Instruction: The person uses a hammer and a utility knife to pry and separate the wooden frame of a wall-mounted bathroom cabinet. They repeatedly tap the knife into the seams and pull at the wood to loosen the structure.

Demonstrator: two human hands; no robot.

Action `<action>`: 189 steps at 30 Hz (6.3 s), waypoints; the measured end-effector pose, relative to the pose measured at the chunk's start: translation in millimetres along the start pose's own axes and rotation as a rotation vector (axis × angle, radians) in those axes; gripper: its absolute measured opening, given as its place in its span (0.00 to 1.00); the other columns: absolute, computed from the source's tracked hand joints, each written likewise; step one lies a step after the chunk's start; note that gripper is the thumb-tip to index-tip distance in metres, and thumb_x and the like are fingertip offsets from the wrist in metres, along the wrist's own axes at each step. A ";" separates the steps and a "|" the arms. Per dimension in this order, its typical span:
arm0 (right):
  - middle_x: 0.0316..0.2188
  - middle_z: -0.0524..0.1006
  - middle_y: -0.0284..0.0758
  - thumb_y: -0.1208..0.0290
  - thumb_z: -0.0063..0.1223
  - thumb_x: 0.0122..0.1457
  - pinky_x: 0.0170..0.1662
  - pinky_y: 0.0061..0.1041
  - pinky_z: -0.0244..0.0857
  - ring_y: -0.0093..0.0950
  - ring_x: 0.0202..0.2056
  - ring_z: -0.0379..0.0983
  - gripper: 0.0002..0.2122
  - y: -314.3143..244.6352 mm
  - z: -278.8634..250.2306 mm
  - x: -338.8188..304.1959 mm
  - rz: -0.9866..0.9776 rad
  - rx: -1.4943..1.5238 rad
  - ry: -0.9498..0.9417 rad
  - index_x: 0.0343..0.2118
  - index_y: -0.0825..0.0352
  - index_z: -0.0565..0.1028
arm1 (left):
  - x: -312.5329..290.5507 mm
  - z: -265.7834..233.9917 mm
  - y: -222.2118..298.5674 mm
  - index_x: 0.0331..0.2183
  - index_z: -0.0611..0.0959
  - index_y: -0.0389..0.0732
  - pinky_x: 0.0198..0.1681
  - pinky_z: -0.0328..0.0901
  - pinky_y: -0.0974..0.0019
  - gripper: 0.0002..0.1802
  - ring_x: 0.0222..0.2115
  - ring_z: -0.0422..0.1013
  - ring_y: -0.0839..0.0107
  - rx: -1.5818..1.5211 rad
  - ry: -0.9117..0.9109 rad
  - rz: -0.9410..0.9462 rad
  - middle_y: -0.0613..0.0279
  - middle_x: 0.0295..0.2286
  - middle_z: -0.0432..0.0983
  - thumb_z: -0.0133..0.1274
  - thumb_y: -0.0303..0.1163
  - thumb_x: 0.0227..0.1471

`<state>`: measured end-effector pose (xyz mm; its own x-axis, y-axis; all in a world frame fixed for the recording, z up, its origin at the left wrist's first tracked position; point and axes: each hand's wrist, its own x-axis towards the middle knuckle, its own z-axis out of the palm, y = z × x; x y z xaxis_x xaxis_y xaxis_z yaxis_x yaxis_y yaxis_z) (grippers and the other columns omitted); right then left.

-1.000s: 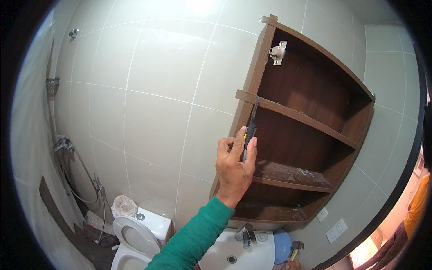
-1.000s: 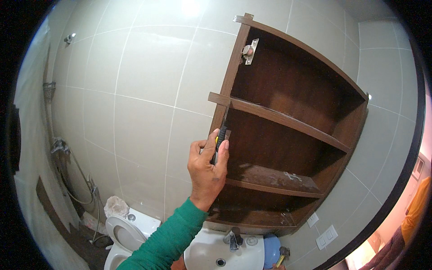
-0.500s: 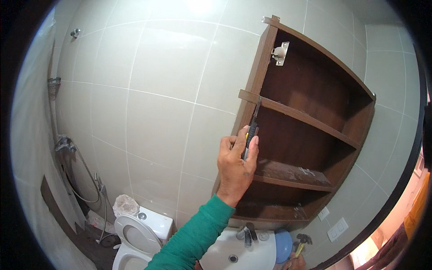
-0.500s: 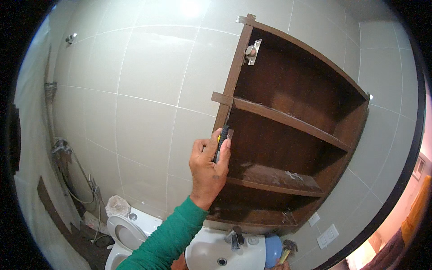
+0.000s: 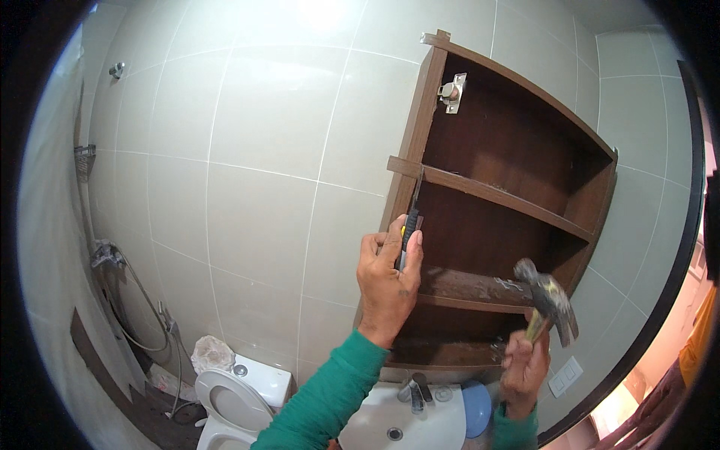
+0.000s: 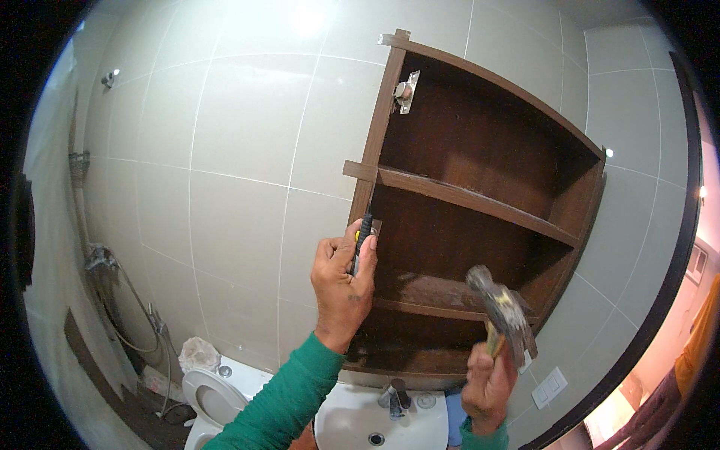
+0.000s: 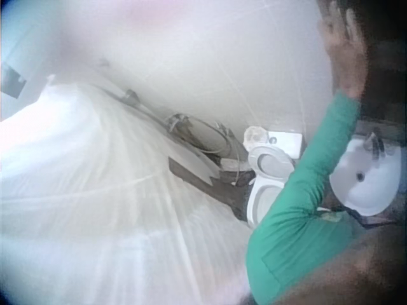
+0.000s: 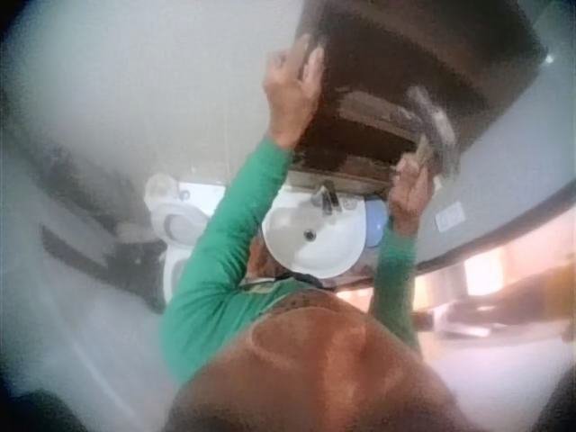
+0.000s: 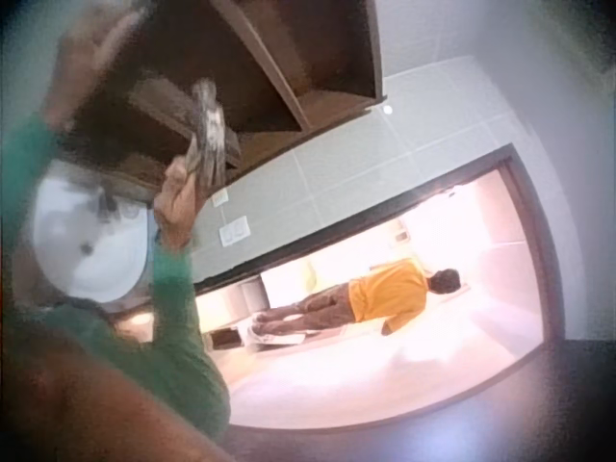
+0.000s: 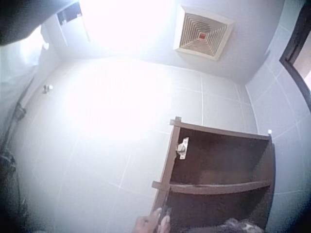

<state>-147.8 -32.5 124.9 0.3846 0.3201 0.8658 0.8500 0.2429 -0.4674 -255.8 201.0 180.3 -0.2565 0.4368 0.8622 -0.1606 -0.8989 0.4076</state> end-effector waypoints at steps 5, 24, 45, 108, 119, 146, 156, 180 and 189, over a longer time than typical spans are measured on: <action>0.38 0.79 0.48 0.66 0.48 0.73 0.37 0.35 0.74 0.36 0.35 0.81 0.19 7.6 40.0 75.4 -0.373 -0.231 -0.058 0.60 0.72 0.69 | 0.9 -0.3 -0.7 0.52 0.86 0.37 0.34 0.69 0.63 0.17 0.31 0.72 0.67 0.025 0.005 0.015 0.56 0.30 0.76 0.61 0.31 0.63; 0.38 0.80 0.50 0.69 0.51 0.73 0.39 0.33 0.74 0.41 0.37 0.82 0.14 1.4 80.1 132.4 -0.509 -0.161 -0.111 0.56 0.70 0.71 | 3.7 -5.0 1.8 0.51 0.86 0.35 0.35 0.70 0.62 0.18 0.32 0.73 0.64 -0.008 -0.026 -0.020 0.54 0.31 0.77 0.62 0.30 0.61; 0.42 0.81 0.50 0.69 0.51 0.72 0.40 0.36 0.78 0.43 0.40 0.84 0.15 6.0 77.5 141.8 -0.522 -0.133 -0.110 0.57 0.68 0.71 | 6.3 -7.8 -2.0 0.52 0.85 0.36 0.36 0.72 0.59 0.20 0.33 0.75 0.61 0.044 -0.042 -0.008 0.50 0.32 0.78 0.64 0.32 0.60; 0.34 0.78 0.36 0.64 0.43 0.76 0.33 0.24 0.66 0.19 0.28 0.69 0.17 25.2 76.5 125.1 -0.137 -0.041 -0.041 0.58 0.69 0.74 | 12.7 -2.6 -17.8 0.54 0.85 0.36 0.35 0.68 0.64 0.18 0.33 0.73 0.66 0.090 -0.020 -0.049 0.54 0.32 0.76 0.59 0.32 0.65; 0.51 0.80 0.47 0.66 0.43 0.76 0.48 0.33 0.74 0.36 0.46 0.82 0.17 39.4 65.5 133.9 -0.155 -0.028 -0.106 0.58 0.72 0.71 | 13.1 9.1 -14.8 0.53 0.85 0.36 0.34 0.69 0.63 0.19 0.33 0.73 0.67 0.154 0.021 -0.008 0.54 0.32 0.76 0.61 0.31 0.63; 0.38 0.80 0.48 0.70 0.51 0.73 0.36 0.34 0.75 0.36 0.35 0.82 0.15 6.3 89.5 139.0 -0.599 -0.267 -0.109 0.57 0.71 0.70 | -4.8 9.9 2.4 0.54 0.84 0.38 0.33 0.72 0.61 0.21 0.33 0.74 0.63 0.008 0.076 -0.008 0.52 0.34 0.75 0.65 0.30 0.59; 0.43 0.81 0.51 0.65 0.49 0.74 0.40 0.34 0.76 0.40 0.41 0.84 0.16 -5.9 88.8 142.9 -0.633 -0.250 -0.109 0.57 0.71 0.72 | -4.7 7.5 1.7 0.54 0.85 0.39 0.33 0.71 0.61 0.21 0.32 0.74 0.63 -0.003 0.077 -0.020 0.53 0.33 0.75 0.64 0.30 0.59; 0.47 0.81 0.50 0.68 0.53 0.71 0.44 0.38 0.78 0.45 0.46 0.83 0.17 -18.7 80.7 136.3 -0.549 -0.168 -0.132 0.59 0.66 0.72 | -0.1 -2.3 6.8 0.54 0.85 0.38 0.37 0.69 0.65 0.18 0.34 0.73 0.69 0.042 0.002 -0.049 0.56 0.33 0.77 0.61 0.31 0.63; 0.49 0.80 0.52 0.67 0.53 0.71 0.47 0.39 0.78 0.48 0.48 0.82 0.17 -8.6 83.0 138.3 -0.529 -0.186 -0.149 0.59 0.67 0.72 | 0.1 -2.2 0.3 0.53 0.85 0.38 0.35 0.71 0.63 0.21 0.34 0.74 0.66 0.013 -0.010 -0.037 0.53 0.33 0.77 0.64 0.30 0.59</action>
<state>-131.9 85.7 233.8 -0.1534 0.3275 0.9323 0.9669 0.2442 0.0733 -258.0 200.9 179.8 -0.2414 0.4696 0.8492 -0.1577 -0.8825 0.4432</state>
